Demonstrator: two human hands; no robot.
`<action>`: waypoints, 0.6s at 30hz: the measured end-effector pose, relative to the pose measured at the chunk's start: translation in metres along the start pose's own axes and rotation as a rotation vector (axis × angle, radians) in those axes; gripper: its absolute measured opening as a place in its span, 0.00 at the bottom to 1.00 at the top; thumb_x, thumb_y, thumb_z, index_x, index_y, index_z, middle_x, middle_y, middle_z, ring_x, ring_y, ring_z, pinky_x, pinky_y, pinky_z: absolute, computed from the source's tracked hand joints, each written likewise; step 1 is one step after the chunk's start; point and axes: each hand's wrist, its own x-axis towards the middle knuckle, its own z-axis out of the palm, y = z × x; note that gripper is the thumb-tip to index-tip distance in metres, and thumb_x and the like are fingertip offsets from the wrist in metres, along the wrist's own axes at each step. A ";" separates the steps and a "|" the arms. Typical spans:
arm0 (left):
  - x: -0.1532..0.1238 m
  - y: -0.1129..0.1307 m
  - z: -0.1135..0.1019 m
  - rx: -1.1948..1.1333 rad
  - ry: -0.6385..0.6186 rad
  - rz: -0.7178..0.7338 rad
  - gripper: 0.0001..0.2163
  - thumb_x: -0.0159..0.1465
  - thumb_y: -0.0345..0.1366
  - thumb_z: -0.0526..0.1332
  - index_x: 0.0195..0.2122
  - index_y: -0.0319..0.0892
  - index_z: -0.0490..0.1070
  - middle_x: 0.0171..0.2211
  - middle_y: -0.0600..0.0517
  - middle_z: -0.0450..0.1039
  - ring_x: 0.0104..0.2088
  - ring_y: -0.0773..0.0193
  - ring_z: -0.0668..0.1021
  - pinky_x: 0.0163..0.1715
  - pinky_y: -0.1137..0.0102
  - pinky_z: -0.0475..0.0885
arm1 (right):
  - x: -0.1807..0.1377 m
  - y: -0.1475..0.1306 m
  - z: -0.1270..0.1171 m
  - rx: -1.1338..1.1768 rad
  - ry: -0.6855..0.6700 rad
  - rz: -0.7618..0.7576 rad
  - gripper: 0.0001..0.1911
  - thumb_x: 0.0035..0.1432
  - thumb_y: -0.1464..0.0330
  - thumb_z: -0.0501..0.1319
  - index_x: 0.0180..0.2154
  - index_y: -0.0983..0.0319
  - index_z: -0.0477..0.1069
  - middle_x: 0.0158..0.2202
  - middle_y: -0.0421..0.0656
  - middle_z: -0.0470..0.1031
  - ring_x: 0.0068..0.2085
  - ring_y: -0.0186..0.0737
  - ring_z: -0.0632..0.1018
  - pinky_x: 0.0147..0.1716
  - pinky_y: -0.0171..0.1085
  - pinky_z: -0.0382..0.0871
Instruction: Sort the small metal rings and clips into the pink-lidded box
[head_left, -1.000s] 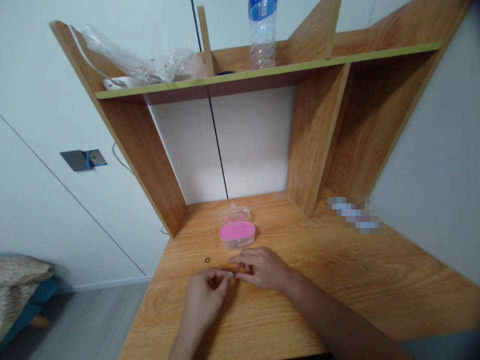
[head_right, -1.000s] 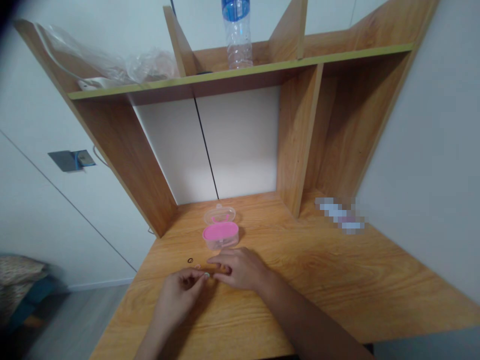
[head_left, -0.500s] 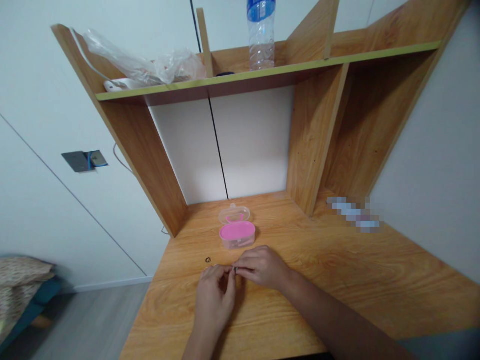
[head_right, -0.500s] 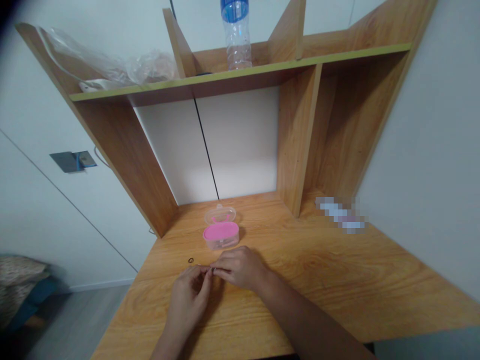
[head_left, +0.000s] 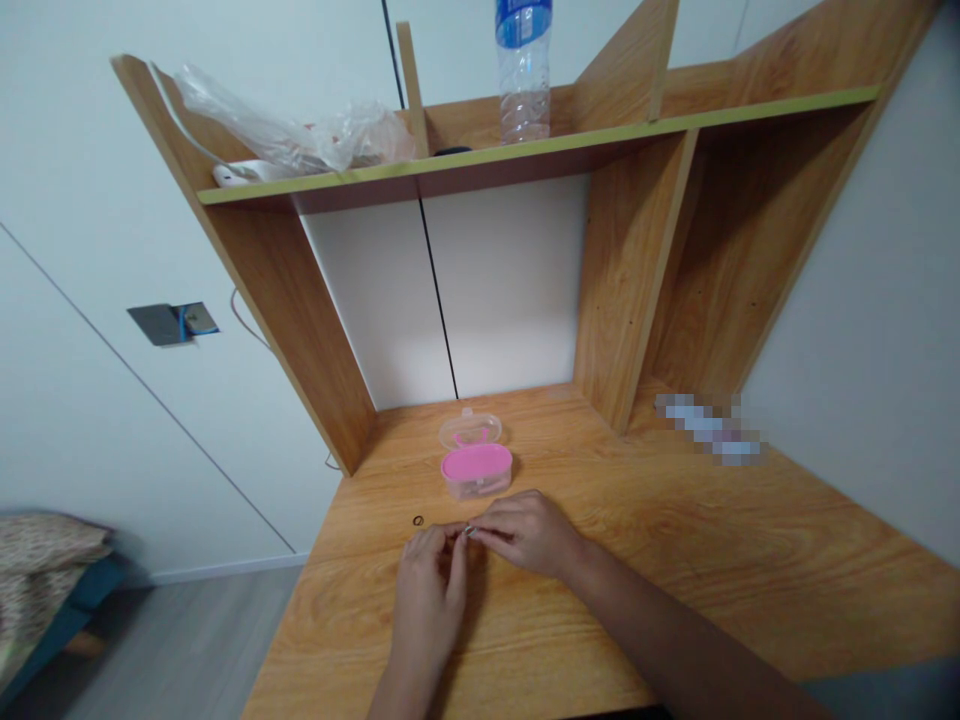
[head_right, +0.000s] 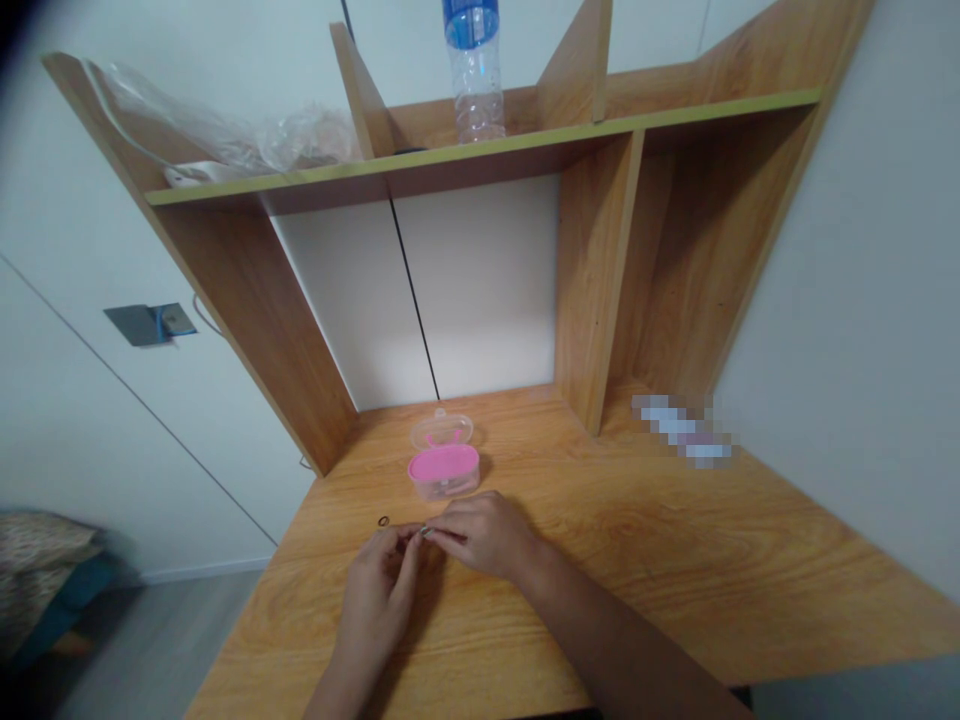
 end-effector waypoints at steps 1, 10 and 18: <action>0.000 -0.001 0.000 -0.003 0.015 0.014 0.12 0.70 0.40 0.56 0.42 0.43 0.77 0.38 0.46 0.80 0.37 0.55 0.80 0.39 0.62 0.74 | 0.000 0.001 0.000 0.000 -0.004 0.007 0.07 0.65 0.66 0.63 0.41 0.58 0.81 0.34 0.40 0.84 0.31 0.35 0.83 0.32 0.32 0.75; 0.002 -0.010 0.000 0.106 0.037 0.178 0.10 0.69 0.38 0.59 0.45 0.45 0.80 0.39 0.46 0.82 0.39 0.54 0.81 0.40 0.59 0.76 | -0.005 0.009 0.006 0.077 -0.051 0.077 0.08 0.66 0.65 0.63 0.44 0.57 0.81 0.38 0.41 0.85 0.35 0.37 0.84 0.37 0.32 0.76; 0.000 -0.007 -0.002 0.151 0.051 0.217 0.09 0.68 0.38 0.60 0.45 0.46 0.80 0.39 0.48 0.83 0.38 0.55 0.81 0.39 0.60 0.76 | -0.004 0.010 0.006 0.114 -0.061 0.125 0.09 0.66 0.65 0.63 0.44 0.57 0.81 0.39 0.41 0.85 0.36 0.37 0.84 0.39 0.32 0.77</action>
